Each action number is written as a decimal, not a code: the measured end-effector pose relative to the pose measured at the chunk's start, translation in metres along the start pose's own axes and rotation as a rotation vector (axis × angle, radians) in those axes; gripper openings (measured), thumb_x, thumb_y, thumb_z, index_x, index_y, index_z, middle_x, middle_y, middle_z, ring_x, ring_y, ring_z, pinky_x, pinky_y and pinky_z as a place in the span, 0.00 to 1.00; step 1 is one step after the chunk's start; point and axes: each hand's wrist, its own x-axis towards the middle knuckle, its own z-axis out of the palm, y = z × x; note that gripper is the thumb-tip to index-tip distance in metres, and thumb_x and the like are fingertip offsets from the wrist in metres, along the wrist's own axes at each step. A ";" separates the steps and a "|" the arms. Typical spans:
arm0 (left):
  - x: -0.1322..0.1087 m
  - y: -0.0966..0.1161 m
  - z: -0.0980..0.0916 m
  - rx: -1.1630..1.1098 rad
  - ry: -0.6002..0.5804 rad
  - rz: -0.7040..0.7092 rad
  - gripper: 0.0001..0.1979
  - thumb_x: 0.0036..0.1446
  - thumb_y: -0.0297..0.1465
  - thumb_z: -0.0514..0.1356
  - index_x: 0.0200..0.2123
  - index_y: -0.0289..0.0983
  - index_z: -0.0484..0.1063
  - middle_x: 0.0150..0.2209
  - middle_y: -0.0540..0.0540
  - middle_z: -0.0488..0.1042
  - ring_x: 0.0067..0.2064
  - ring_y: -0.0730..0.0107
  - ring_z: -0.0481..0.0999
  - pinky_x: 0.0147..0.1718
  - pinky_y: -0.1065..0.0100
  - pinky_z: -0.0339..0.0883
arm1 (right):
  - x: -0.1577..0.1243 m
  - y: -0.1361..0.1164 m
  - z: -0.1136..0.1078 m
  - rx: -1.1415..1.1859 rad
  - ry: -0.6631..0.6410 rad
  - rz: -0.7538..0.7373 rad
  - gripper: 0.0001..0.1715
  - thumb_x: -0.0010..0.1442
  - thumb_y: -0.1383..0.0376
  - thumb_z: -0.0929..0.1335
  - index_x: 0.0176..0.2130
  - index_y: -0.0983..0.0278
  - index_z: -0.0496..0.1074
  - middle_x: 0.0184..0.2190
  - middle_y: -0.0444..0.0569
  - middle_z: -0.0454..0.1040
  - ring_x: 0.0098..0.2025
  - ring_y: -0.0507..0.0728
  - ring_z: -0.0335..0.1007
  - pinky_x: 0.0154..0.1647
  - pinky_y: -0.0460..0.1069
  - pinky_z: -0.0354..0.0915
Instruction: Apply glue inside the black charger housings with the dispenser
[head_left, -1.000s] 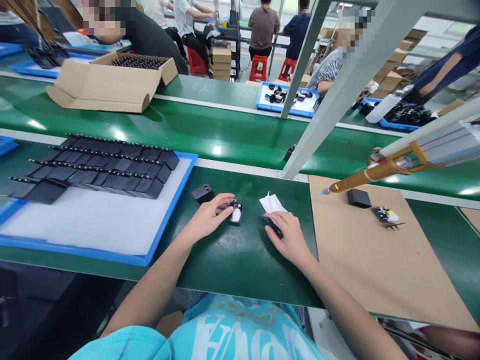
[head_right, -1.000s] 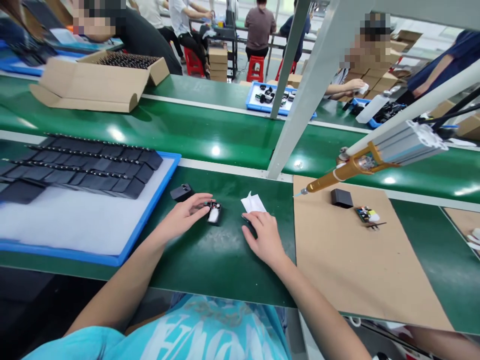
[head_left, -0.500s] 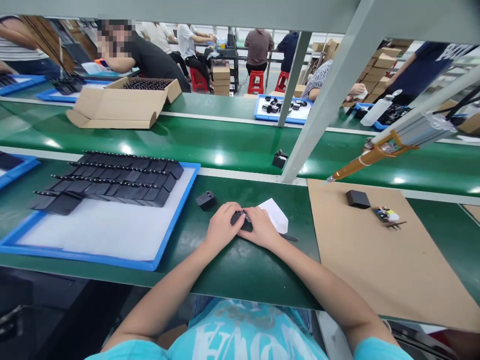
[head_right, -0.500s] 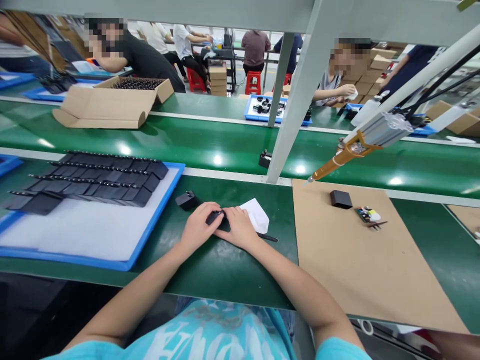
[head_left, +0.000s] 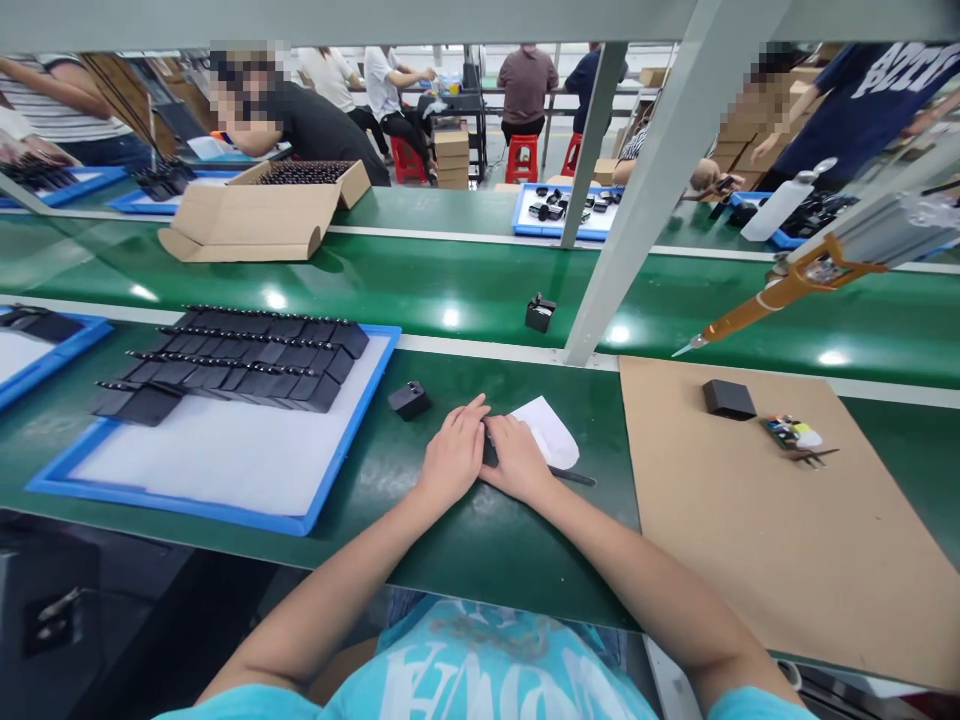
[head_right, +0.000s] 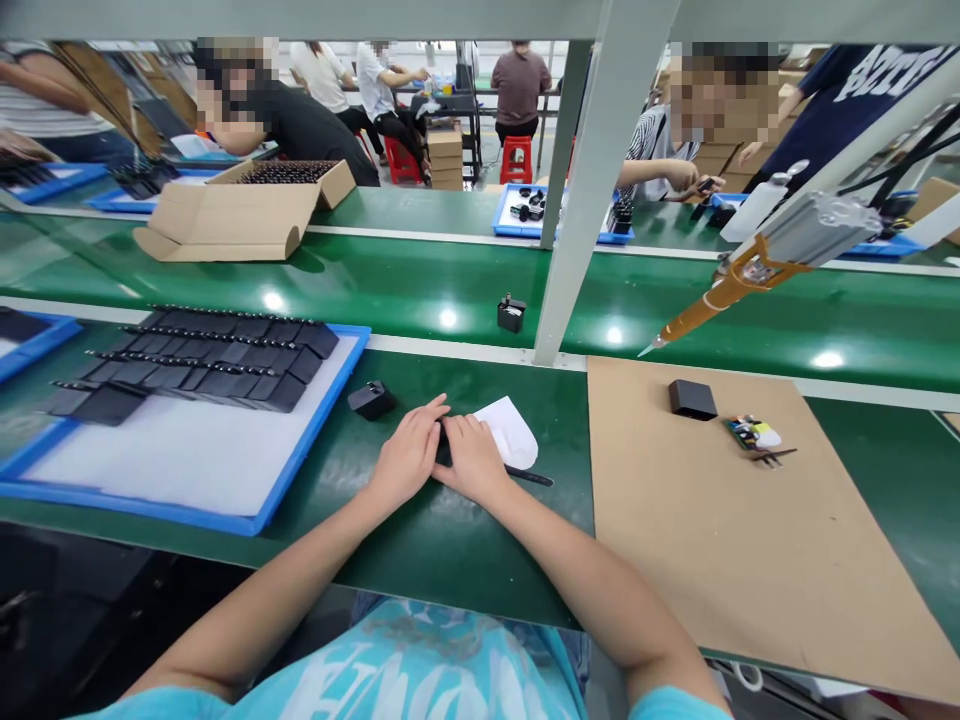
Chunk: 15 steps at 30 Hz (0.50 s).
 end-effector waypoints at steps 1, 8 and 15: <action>0.001 -0.001 0.000 -0.008 -0.013 0.001 0.19 0.67 0.30 0.43 0.55 0.38 0.66 0.62 0.45 0.65 0.61 0.59 0.64 0.59 0.54 0.62 | 0.000 0.001 0.001 -0.002 0.002 -0.003 0.23 0.60 0.54 0.65 0.48 0.67 0.65 0.43 0.57 0.73 0.44 0.64 0.65 0.41 0.57 0.61; 0.004 -0.013 -0.014 -0.019 -0.236 0.147 0.25 0.64 0.30 0.48 0.64 0.36 0.55 0.65 0.41 0.60 0.64 0.63 0.61 0.63 0.57 0.56 | 0.000 0.003 0.002 -0.005 0.011 -0.018 0.22 0.60 0.53 0.65 0.45 0.68 0.66 0.40 0.56 0.72 0.41 0.63 0.65 0.40 0.56 0.62; 0.007 -0.010 -0.014 0.158 -0.219 0.163 0.27 0.59 0.26 0.50 0.62 0.32 0.58 0.62 0.36 0.64 0.61 0.53 0.65 0.58 0.51 0.61 | -0.001 0.000 0.004 -0.010 0.017 -0.002 0.22 0.59 0.56 0.66 0.47 0.69 0.66 0.40 0.57 0.73 0.41 0.64 0.65 0.40 0.57 0.63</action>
